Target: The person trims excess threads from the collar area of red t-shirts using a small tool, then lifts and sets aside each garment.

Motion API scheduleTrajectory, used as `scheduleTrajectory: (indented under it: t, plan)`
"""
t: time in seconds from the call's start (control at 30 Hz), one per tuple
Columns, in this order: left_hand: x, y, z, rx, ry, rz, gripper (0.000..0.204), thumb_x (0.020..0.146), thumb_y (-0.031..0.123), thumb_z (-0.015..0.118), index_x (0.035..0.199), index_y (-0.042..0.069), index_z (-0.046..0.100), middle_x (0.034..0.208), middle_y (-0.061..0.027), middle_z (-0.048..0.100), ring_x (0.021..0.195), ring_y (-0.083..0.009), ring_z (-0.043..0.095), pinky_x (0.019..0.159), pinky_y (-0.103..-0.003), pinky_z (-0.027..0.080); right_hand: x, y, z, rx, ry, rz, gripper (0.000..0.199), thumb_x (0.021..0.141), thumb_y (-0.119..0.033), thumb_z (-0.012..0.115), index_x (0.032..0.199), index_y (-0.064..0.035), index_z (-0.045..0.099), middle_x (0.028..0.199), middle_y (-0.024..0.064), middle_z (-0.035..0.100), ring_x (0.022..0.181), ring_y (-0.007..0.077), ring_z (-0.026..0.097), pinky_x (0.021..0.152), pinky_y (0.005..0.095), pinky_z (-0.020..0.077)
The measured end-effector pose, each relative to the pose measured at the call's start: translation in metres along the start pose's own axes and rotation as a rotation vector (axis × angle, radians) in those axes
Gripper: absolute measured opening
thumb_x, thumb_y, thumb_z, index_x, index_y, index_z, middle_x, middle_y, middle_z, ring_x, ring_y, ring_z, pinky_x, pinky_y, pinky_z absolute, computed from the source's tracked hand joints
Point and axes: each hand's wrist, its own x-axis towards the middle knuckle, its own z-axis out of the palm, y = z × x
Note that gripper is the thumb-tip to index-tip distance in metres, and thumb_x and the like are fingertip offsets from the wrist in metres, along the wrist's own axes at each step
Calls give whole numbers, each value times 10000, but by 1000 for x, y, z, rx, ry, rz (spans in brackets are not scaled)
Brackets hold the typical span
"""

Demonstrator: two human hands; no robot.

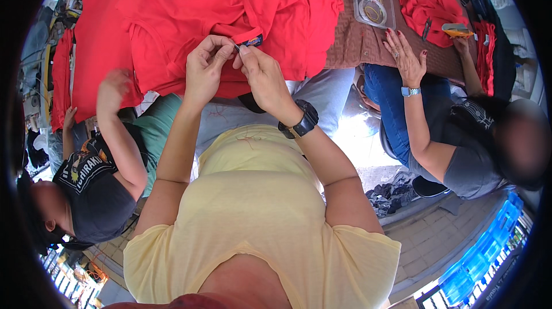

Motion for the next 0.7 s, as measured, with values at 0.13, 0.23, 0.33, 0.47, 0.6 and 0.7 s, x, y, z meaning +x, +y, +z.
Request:
scheduleTrajectory:
  t: [0.13,0.23,0.33,0.47,0.6,0.7]
  plan:
    - [-2,0,1,-5,-4,-12,54,984,28,609,989,-21,631,959,-29,657,899,-85,607,838,-247,507,5,3,-2,25,-20,19,480,1055,-387,419,805,3,543,638,8,395,600,106,369,555,307,328]
    - [-2,-5,1,-43,-8,20,54,984,23,606,985,-23,633,955,-15,655,902,-83,608,830,-246,503,8,6,-2,8,-16,13,467,1052,-378,436,784,-8,533,640,-5,400,588,96,354,547,296,317]
    - [-8,1,-1,57,-50,3,97,970,65,643,981,-31,630,892,-33,655,841,-86,606,774,-247,500,8,10,-5,175,-54,86,446,1048,-363,453,779,-14,520,641,-14,410,589,87,367,533,286,311]
    - [-49,48,-48,718,-487,-28,178,938,130,701,954,-28,622,792,-57,626,720,-111,583,671,-255,474,-13,-22,-26,170,-27,58,407,1042,-341,473,803,-15,515,654,-21,425,622,75,425,505,268,301]
    - [-62,51,-52,772,215,-2,187,913,139,732,914,-12,622,757,-56,598,655,-120,550,606,-259,443,-8,-40,-25,-395,138,-472,179,859,-124,684,948,-5,583,832,46,560,726,149,550,592,297,436]
    - [-45,17,-54,746,389,120,179,901,124,743,914,-4,618,777,-48,589,639,-113,527,588,-253,426,20,-16,-25,-514,77,-544,272,760,12,688,1019,2,604,914,110,600,834,260,636,702,333,500]
